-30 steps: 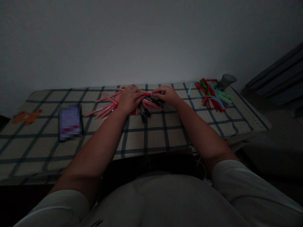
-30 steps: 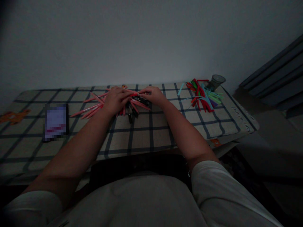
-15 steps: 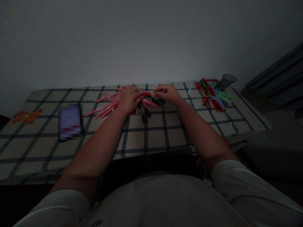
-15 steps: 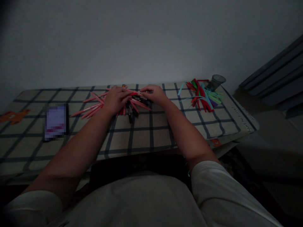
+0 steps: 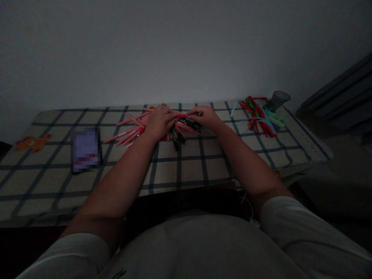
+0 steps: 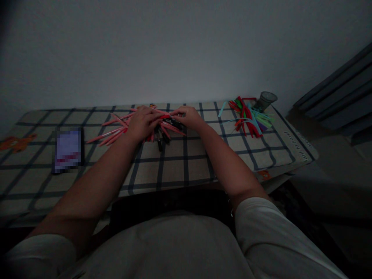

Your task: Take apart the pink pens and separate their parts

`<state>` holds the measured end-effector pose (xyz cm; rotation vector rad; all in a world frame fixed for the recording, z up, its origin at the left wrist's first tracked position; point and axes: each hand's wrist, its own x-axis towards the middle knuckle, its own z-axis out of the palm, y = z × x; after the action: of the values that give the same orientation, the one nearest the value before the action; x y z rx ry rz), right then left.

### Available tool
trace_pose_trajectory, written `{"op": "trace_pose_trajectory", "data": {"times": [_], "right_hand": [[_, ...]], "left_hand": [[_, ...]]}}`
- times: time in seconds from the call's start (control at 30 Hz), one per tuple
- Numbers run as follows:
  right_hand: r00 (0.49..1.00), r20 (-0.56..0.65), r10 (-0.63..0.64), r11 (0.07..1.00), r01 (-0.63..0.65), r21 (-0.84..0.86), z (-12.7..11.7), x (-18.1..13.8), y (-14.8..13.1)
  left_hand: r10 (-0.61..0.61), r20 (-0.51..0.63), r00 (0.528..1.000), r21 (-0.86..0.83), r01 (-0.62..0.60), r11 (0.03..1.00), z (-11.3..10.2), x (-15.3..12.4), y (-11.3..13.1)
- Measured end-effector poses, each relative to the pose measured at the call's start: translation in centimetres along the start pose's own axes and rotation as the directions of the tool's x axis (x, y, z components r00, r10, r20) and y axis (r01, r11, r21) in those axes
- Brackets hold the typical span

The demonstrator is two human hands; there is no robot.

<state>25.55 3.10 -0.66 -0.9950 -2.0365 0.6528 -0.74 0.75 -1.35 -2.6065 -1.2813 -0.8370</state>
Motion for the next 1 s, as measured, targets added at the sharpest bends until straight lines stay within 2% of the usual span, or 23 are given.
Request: {"op": "trace_pose_trajectory", "data": {"times": [0.4, 0.63, 1.0], "right_hand": [[0.999, 0.032, -0.034, 0.999, 0.035, -0.033, -0.13, -0.15, -0.74], [0.999, 0.035, -0.027, 1.0, 0.027, 0.0, 0.06, -0.1, -0.26], [0.998, 0.049, 0.024, 1.0, -0.024, -0.004, 0.02, -0.16, -0.63]], "left_hand": [[0.023, 0.031, 0.999, -0.028, -0.022, 0.999, -0.17, -0.03, 0.15], [0.033, 0.062, 0.998, -0.041, -0.03, 0.999, 0.03, -0.02, -0.02], [0.009, 0.024, 1.0, -0.041, -0.008, 0.999, -0.02, -0.01, -0.08]]}}
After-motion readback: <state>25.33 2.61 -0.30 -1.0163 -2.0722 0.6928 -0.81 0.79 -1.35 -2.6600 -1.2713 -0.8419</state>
